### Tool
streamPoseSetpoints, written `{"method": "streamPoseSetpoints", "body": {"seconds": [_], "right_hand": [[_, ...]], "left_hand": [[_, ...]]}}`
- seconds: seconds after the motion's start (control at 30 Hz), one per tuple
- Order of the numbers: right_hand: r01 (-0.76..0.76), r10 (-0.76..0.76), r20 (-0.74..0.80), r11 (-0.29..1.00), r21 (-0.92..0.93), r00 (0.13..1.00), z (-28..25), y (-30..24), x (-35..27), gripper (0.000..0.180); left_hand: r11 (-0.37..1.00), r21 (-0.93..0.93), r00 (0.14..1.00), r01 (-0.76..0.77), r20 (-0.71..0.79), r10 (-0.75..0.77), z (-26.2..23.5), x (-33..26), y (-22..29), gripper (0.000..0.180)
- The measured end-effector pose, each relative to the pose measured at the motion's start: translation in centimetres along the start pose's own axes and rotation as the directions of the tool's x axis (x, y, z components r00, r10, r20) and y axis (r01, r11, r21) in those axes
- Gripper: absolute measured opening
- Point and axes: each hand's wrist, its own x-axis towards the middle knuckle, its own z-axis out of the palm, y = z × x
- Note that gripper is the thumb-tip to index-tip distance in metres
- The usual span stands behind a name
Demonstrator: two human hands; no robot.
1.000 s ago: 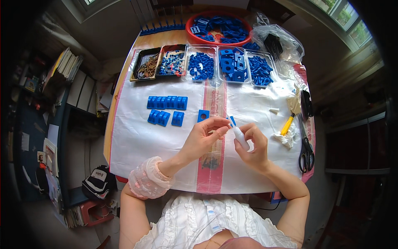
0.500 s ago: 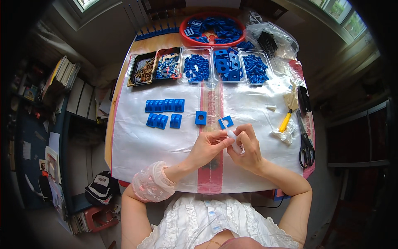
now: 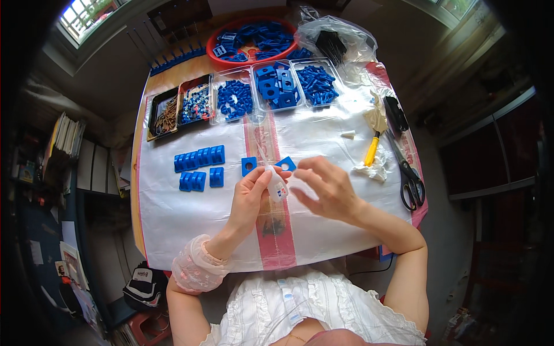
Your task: Assembling blue plastic housing components by applying adhesive and wiping away excess.
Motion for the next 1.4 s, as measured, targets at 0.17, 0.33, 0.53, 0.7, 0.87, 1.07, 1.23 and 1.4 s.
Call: {"method": "streamPoseSetpoints", "body": {"seconds": [0.17, 0.33, 0.53, 0.7, 0.87, 1.07, 1.23, 1.4], "right_hand": [[-0.433, 0.448, 0.007, 0.869, -0.240, 0.894, -9.4, 3.7, 1.4, 0.005], [-0.520, 0.667, 0.248, 0.719, -0.460, 0.703, -12.8, 4.2, -2.0, 0.010], [-0.499, 0.576, 0.194, 0.800, -0.332, 0.794, -8.8, 4.0, -4.4, 0.012], [-0.423, 0.523, 0.172, 0.809, -0.408, 0.835, -7.2, 5.4, -5.6, 0.007], [-0.619, 0.624, 0.095, 0.781, -0.081, 0.775, -7.9, 5.3, -4.1, 0.005], [-0.685, 0.743, -0.002, 0.618, 0.386, 0.669, -7.4, 8.3, -4.7, 0.006], [-0.622, 0.638, 0.005, 0.750, 0.223, 0.770, -5.6, 6.4, -2.5, 0.008], [-0.345, 0.366, 0.134, 0.925, -0.160, 0.921, -2.4, 5.0, -1.2, 0.012]], "left_hand": [[1.000, 0.009, 1.000, -0.007, -0.005, 0.007, -0.5, -0.1, 0.4, 0.030], [0.995, 0.062, 0.994, 0.079, 0.075, -0.084, -0.8, -0.2, 0.0, 0.024], [0.952, 0.265, 0.963, 0.152, 0.178, -0.203, -0.5, -0.6, -0.8, 0.023], [0.953, 0.264, 0.967, 0.146, 0.168, -0.194, -0.9, -0.3, -0.6, 0.022], [0.956, 0.253, 0.967, 0.149, 0.164, -0.194, -1.2, -0.3, -0.4, 0.022], [0.963, 0.201, 0.964, 0.181, 0.158, -0.214, -1.2, -0.1, -0.4, 0.022], [0.966, 0.157, 0.963, 0.206, 0.141, -0.228, -1.5, 0.1, -0.3, 0.022], [0.960, 0.201, 0.966, 0.197, 0.125, -0.224, -1.5, 0.3, 0.0, 0.025]]}}
